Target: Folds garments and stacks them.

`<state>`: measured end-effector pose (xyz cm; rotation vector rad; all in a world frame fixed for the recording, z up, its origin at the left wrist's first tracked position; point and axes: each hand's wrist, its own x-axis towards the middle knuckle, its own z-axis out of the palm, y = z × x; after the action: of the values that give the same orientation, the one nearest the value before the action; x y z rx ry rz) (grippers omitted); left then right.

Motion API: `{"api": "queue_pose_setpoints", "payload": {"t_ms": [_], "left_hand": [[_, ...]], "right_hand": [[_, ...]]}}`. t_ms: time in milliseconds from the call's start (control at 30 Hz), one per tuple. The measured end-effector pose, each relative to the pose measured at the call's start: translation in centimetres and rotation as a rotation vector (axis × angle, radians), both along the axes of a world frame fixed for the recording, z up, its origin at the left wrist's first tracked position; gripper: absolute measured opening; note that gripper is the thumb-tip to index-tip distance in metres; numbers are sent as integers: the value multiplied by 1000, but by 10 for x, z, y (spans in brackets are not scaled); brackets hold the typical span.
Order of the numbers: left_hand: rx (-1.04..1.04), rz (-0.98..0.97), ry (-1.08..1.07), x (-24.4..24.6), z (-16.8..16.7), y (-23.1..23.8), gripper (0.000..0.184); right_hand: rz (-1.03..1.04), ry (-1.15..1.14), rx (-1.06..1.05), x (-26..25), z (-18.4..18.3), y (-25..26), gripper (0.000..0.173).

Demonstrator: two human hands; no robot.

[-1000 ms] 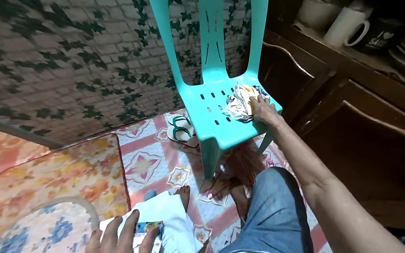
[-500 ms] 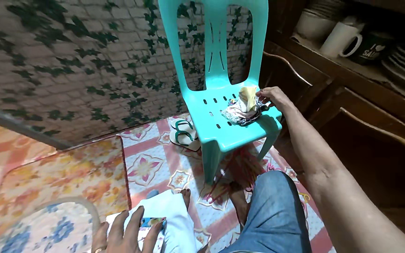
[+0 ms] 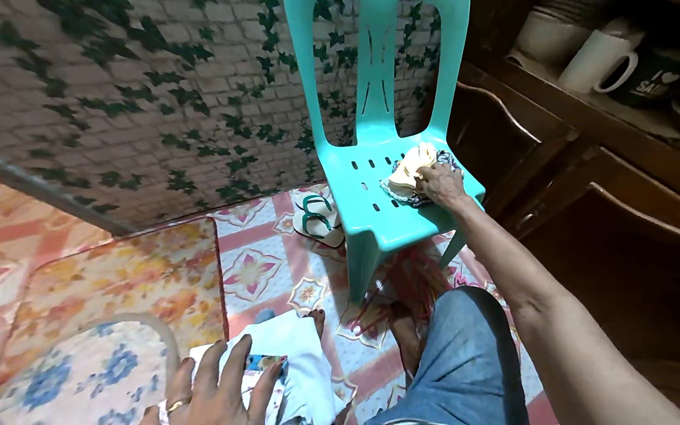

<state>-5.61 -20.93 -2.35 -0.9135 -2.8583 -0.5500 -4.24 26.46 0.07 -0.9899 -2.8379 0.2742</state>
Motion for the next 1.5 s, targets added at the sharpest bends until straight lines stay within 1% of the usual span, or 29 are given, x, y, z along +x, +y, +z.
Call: {"api": "queue_pose_setpoints", "payload": {"t_ms": [67, 167, 233, 300, 333, 400, 433, 500, 567, 633, 667, 700, 733, 767, 800, 833, 867, 900, 967, 1000, 1033, 1100, 1167, 1200, 1267, 1333, 1367, 1433, 1500], "left_hand": [[1, -5, -3, 0, 0, 0, 66], [6, -12, -1, 1, 1, -1, 68], [34, -12, -23, 2, 3, -2, 67], [85, -25, -44, 2, 5, -7, 69], [117, -32, -42, 2, 7, -10, 71], [185, -47, -7, 4, 15, -13, 70], [232, -63, 33, 6, 20, -12, 68], [351, -133, 76, 11, 33, -7, 63], [518, -213, 9, 19, 42, 4, 66], [725, -297, -181, 28, 45, 20, 78], [817, -345, -305, 32, 46, 28, 85], [892, -386, -427, 35, 47, 36, 89], [954, -417, -534, 37, 48, 44, 86], [998, -438, -606, 39, 48, 50, 71], [1031, -439, -633, 40, 46, 54, 51], [1085, -391, -640, 42, 43, 58, 33], [1176, -300, -644, 46, 40, 63, 22], [1276, -205, -642, 50, 38, 68, 18], [1416, -86, -586, 59, 33, 77, 22], [1443, -81, -532, 63, 28, 80, 24], [1446, -106, -468, 66, 21, 83, 24], [1415, -198, -359, 69, 11, 86, 18], [1356, -277, -351, 69, 9, 83, 18], [1312, -302, -398, 68, 12, 78, 19], [1258, -320, -619, 64, 25, 63, 23], [1288, -316, -851, 59, 40, 48, 23], [1308, -321, -900, 56, 45, 40, 21], [1330, -314, -827, 52, 54, 21, 17], [1311, -223, -604, 48, 63, -1, 17]], "right_hand": [[-49, 187, -160, 1, 5, 8, 36], [-111, 752, -412, 4, 3, 26, 36], [-75, 1055, -434, 10, 14, 30, 38], [19, 1267, -365, 17, 32, 24, 35], [91, 1350, -335, 21, 41, 16, 32], [235, 1447, -385, 32, 61, -15, 25], [297, 1445, -459, 41, 70, -36, 23], [418, 1326, -659, 63, 80, -82, 23], [567, 1176, -895, 80, 78, -125, 21], [737, 987, -1130, 88, 65, -161, 18], [815, 881, -1204, 89, 56, -176, 17], [882, 790, -1256, 87, 48, -190, 18], [947, 713, -1289, 84, 39, -202, 19], [971, 669, -1299, 82, 33, -215, 20], [937, 660, -1294, 81, 28, -227, 20], [857, 691, -1269, 83, 24, -238, 20], [780, 743, -1202, 86, 20, -247, 21], [726, 792, -1108, 90, 14, -254, 32], [678, 815, -981, 103, 0, -264, 68], [668, 786, -940, 110, -5, -269, 82], [649, 750, -901, 118, -9, -274, 89], [601, 674, -826, 127, -17, -282, 85], [559, 641, -794, 129, -18, -282, 75], [551, 669, -805, 128, -17, -280, 71], [612, 815, -875, 127, -15, -271, 64], [710, 935, -963, 124, -10, -265, 59], [750, 945, -994, 123, -7, -265, 58], [817, 907, -1057, 117, 4, -268, 48], [862, 847, -1146, 105, 18, -279, 34]]}}
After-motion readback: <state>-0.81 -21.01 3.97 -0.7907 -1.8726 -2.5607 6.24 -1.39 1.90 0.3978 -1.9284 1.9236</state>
